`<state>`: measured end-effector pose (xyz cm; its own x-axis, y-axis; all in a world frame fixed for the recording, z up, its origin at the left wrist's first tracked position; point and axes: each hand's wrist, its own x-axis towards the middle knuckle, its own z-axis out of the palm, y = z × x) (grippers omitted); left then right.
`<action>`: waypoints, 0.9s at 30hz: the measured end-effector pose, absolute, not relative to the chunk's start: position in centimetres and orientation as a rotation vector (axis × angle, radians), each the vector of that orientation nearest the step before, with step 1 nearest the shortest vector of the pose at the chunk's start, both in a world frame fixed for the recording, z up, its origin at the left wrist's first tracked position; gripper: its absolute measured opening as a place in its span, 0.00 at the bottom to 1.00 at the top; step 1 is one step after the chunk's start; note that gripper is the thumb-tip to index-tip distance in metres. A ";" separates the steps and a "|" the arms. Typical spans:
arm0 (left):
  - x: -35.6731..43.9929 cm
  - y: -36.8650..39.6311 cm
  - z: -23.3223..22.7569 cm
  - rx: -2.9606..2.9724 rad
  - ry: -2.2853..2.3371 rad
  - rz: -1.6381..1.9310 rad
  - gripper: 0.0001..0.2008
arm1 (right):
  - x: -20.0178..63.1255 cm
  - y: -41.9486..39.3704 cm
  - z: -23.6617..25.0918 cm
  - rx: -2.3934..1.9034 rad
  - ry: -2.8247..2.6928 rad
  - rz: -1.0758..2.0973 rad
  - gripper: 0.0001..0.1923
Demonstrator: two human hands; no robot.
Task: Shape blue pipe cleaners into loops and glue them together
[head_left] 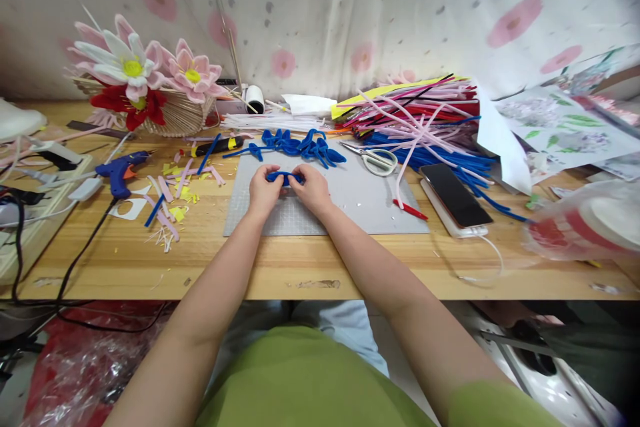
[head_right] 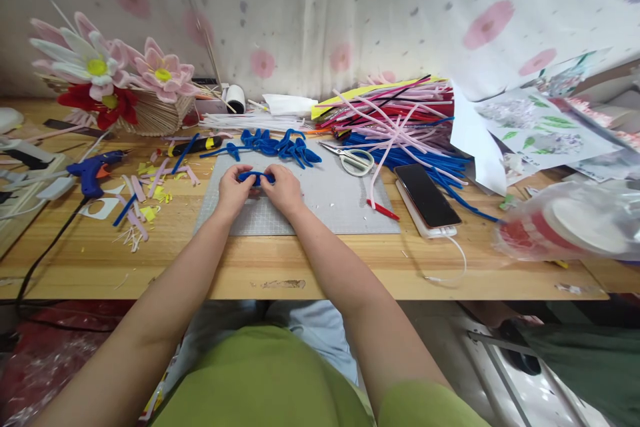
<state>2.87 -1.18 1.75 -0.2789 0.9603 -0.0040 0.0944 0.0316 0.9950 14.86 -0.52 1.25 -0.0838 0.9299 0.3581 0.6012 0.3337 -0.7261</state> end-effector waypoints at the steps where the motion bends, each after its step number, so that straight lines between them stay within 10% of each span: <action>1: 2.9 -1.2 1.7 1.130 1.495 1.342 0.14 | 14.9 -0.6 1.3 -1.369 -1.792 0.493 0.05; 19: 2.3 -1.1 2.2 1.058 1.257 1.557 0.12 | 15.4 0.4 0.2 -1.086 -1.719 0.675 0.09; 27: 0.7 -1.7 3.9 0.666 0.940 0.876 0.13 | 16.9 0.6 1.1 -0.853 -1.796 0.665 0.04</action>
